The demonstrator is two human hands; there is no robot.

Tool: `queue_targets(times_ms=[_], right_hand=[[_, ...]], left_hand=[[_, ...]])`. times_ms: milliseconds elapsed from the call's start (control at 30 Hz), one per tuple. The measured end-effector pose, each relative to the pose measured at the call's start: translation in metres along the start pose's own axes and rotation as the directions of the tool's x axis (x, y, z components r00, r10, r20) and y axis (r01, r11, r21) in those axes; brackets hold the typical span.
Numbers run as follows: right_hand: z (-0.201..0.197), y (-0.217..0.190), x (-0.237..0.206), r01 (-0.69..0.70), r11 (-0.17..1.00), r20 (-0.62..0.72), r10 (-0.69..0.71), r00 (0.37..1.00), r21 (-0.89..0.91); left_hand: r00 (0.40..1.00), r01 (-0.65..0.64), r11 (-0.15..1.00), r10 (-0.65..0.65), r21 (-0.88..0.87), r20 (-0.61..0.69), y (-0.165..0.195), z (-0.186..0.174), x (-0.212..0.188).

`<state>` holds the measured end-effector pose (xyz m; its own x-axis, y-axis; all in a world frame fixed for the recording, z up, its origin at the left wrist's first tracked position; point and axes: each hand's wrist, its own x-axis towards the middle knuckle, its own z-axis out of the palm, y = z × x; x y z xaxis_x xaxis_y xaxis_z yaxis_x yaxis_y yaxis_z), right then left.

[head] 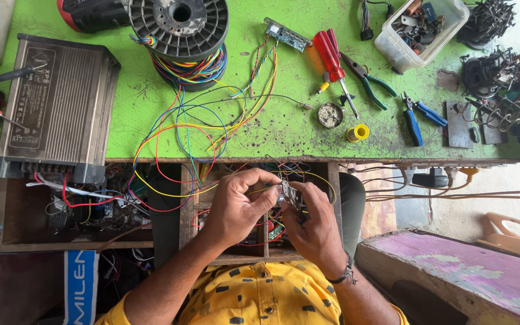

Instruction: The person strips the insulation from several colored wires using pliers, twists the exposed strands, and solders them to small cylindrical connectors. The person then places the connectors into a small plastic container and continues to prepare additional wires for soldering.

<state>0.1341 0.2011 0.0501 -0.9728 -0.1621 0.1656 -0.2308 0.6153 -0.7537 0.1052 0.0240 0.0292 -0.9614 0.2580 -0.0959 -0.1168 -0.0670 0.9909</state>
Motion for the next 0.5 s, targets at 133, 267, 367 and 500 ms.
queue_targets(times_ms=[133,267,367,500], right_hand=[[0.0016,0.001,-0.0025,-0.129,0.988,0.038,0.126,0.991,0.087],[0.0022,0.0022,-0.0049,-0.165,0.98,0.059,0.159,0.986,0.114],[0.0041,0.0027,-0.0069,-0.109,0.99,0.024,0.107,0.994,0.089],[0.0072,0.0042,-0.01,-0.165,0.977,0.048,0.16,0.986,0.135]], left_hand=[[1.0,0.031,0.996,-0.03,-0.086,0.009,-0.0022,0.0035,-0.0007],[1.0,-0.016,0.995,0.016,-0.098,0.007,-0.0036,0.0058,0.0003],[1.0,-0.015,0.998,0.015,-0.057,0.004,-0.0034,0.0064,-0.0004],[1.0,0.006,1.0,-0.006,0.005,0.0,-0.0026,0.0072,-0.0016]])
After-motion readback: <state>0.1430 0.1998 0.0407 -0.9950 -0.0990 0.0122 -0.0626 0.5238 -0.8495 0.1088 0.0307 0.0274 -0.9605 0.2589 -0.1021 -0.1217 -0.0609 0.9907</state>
